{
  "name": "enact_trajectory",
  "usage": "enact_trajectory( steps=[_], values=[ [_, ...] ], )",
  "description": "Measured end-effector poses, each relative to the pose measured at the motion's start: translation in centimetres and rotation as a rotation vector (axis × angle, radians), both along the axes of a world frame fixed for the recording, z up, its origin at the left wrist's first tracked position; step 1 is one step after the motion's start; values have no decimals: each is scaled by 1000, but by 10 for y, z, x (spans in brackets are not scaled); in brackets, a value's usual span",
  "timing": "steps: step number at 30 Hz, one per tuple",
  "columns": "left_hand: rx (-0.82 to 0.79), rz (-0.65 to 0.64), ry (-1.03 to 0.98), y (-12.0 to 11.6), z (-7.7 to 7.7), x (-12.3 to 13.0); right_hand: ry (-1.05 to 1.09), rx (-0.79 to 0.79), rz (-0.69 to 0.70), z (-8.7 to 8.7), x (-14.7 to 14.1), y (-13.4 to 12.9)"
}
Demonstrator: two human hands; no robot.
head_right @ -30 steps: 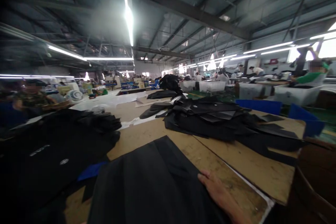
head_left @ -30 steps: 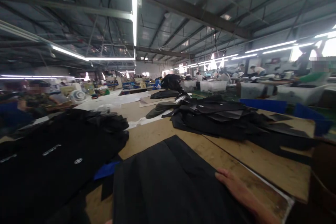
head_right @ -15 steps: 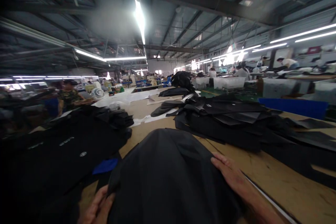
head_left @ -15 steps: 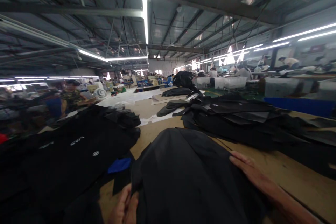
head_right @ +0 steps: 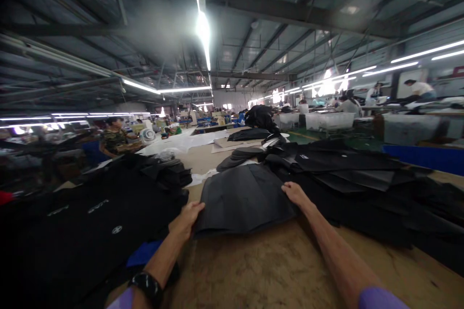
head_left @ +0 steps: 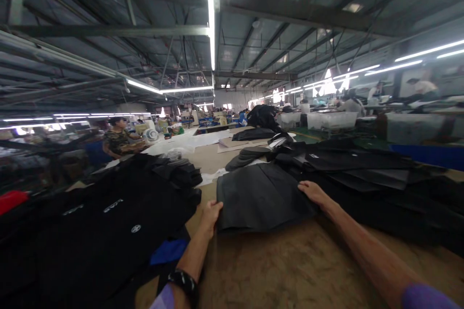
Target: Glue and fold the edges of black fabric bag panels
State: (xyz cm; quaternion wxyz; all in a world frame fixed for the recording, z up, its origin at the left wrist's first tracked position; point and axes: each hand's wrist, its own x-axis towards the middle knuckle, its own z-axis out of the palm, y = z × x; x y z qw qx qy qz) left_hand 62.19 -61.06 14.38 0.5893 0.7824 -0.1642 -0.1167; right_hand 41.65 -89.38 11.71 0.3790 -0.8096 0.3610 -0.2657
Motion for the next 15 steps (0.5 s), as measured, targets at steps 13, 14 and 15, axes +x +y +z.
enact_trajectory(
  steps=[13,14,15],
  values=[
    [155,-16,-8,11,-51,1,202,-164,-88,-69,-2,-19],
    [166,-25,-29,13,-48,-3,207,-179,-88,-68,-3,-18],
    [177,-34,-52,15,-44,-9,207,-195,-88,-68,-4,-16]
  ],
)
